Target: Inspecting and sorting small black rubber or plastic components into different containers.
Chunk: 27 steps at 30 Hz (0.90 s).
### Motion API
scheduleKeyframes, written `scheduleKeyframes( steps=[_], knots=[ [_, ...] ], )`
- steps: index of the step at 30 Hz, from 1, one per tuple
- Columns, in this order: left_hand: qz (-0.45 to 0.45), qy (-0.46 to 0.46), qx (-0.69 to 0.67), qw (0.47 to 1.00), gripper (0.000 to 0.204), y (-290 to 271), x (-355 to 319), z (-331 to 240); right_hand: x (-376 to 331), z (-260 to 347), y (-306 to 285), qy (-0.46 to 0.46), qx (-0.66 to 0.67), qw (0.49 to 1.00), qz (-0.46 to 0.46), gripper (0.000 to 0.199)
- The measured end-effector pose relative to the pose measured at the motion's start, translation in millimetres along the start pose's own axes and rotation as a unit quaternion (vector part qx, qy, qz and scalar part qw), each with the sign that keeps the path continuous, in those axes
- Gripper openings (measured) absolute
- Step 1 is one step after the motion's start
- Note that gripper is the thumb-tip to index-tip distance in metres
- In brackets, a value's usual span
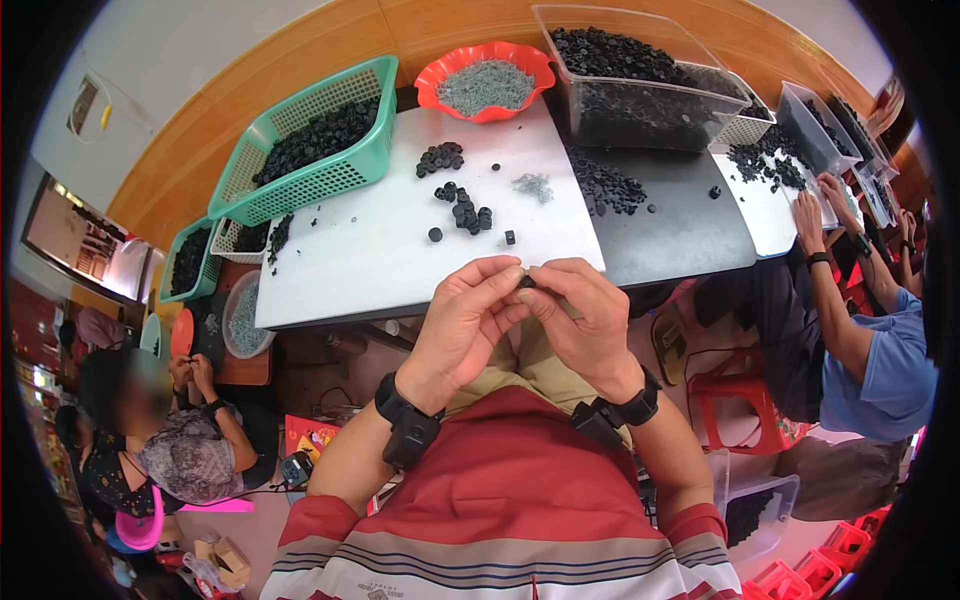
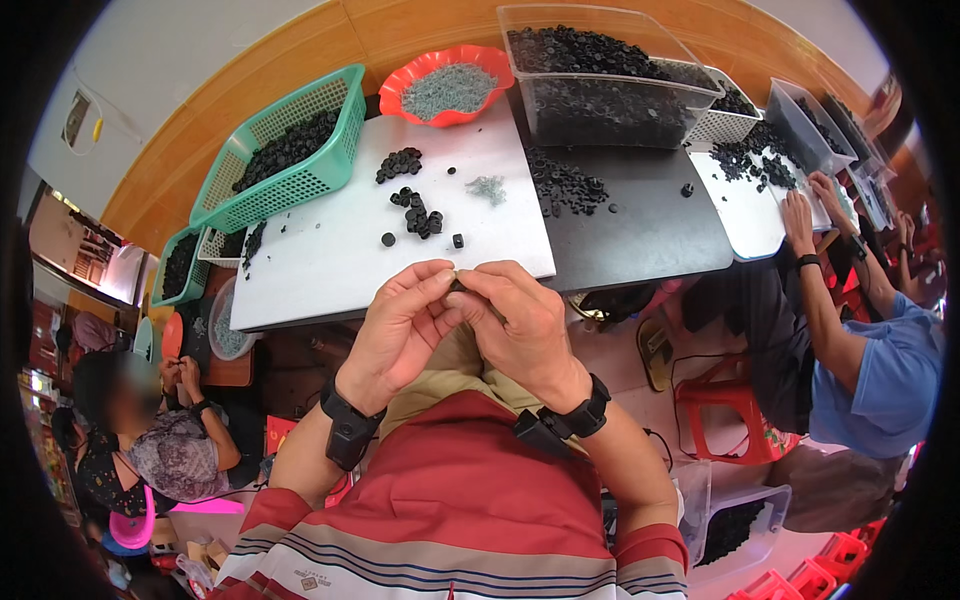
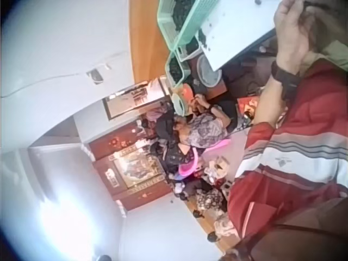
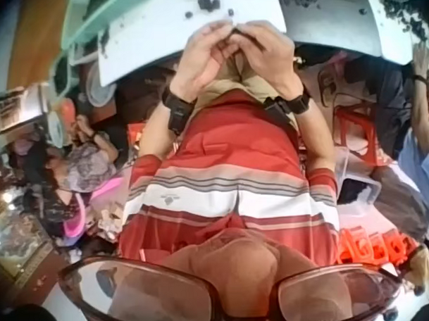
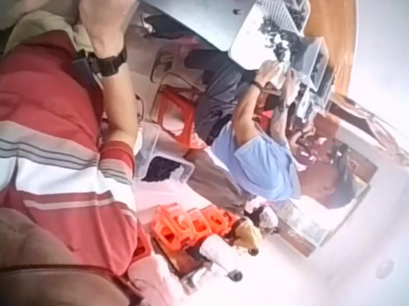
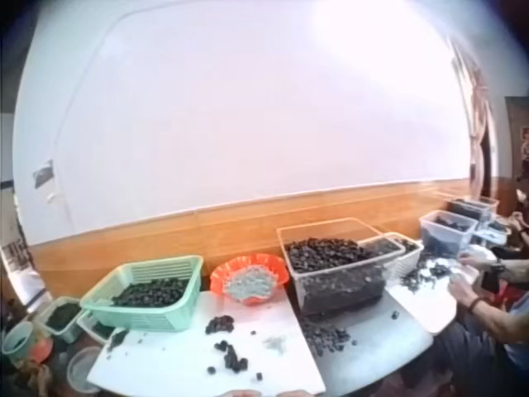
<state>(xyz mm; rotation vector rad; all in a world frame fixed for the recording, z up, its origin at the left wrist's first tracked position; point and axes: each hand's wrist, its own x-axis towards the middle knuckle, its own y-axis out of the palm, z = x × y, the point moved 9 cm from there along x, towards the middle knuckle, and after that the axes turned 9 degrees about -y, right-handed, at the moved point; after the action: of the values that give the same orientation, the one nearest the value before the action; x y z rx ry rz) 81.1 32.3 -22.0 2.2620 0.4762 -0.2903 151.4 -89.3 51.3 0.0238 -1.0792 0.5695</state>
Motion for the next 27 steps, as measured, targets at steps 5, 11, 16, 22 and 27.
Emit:
scheduleKeyframes(
  steps=[5,11,16,22,27],
  knots=[
    [-0.010,0.005,0.013,1.000,0.019,5,-1,-1,0,3,-3,-0.020,-0.017,1.000,-0.002,0.023],
    [-0.014,0.006,0.018,1.000,0.018,4,-1,5,-3,3,-3,-0.035,-0.031,0.999,0.028,0.026],
    [-0.013,0.007,0.017,1.000,0.018,9,-2,9,-8,0,-3,-0.045,-0.045,0.997,0.045,0.029],
    [-0.042,0.025,0.080,0.996,0.022,10,-5,6,-11,-8,-5,-0.045,-0.050,0.997,0.032,0.030],
    [-0.188,0.184,0.382,0.886,0.019,-13,-20,-41,-12,-16,-14,-0.033,-0.038,0.999,0.015,0.029]
  ],
)
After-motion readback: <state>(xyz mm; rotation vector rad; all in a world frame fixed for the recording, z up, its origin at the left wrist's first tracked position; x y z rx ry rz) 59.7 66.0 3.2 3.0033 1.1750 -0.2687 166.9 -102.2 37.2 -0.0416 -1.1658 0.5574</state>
